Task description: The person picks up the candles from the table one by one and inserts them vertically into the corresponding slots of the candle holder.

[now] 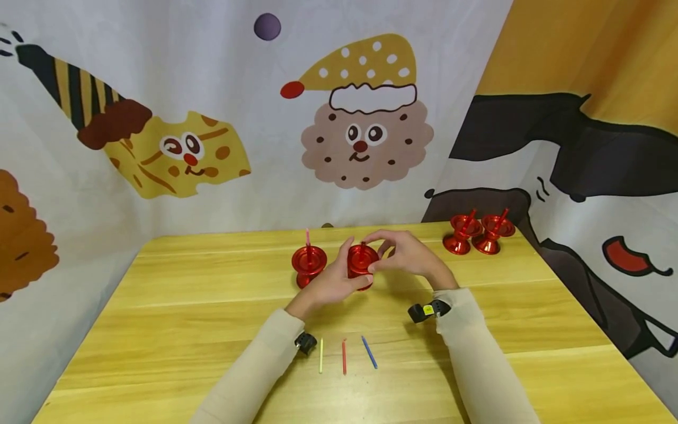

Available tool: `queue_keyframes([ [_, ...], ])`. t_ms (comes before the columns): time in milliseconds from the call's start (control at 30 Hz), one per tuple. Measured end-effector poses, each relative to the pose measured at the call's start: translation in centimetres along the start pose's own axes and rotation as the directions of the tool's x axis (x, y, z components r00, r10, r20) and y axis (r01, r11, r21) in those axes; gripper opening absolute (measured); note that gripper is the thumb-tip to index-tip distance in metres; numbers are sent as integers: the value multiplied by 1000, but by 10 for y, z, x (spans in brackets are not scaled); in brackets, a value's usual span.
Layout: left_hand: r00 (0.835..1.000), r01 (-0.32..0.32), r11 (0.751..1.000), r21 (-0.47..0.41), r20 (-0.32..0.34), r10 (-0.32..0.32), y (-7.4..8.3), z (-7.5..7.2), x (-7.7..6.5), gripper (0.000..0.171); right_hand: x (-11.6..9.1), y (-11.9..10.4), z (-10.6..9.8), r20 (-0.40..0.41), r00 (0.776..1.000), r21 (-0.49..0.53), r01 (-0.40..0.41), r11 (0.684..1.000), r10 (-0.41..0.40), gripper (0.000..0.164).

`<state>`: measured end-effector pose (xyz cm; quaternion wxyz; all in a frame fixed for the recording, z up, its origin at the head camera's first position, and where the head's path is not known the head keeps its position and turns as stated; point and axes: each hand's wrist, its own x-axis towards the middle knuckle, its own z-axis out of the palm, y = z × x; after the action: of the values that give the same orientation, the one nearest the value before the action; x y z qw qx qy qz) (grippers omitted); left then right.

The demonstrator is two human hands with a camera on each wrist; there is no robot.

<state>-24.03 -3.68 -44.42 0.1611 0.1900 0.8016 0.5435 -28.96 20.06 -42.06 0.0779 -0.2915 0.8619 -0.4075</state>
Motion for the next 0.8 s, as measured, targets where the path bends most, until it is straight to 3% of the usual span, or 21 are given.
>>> queue_keyframes([
  [400, 999, 35, 999, 10, -40, -34, -4, -1, -2, 97, -3, -6, 4, 0, 999, 12, 51, 999, -51, 60],
  [600, 997, 54, 999, -9, -49, -54, -3, -1, -3, 94, -20, -10, 4, -15, 1000, 39, -24, 999, 25, 66],
  [800, 996, 73, 997, -13, -55, -73, -5, -1, -2, 93, -48, -14, 15, 33, 991, 81, -134, 988, 132, 52],
])
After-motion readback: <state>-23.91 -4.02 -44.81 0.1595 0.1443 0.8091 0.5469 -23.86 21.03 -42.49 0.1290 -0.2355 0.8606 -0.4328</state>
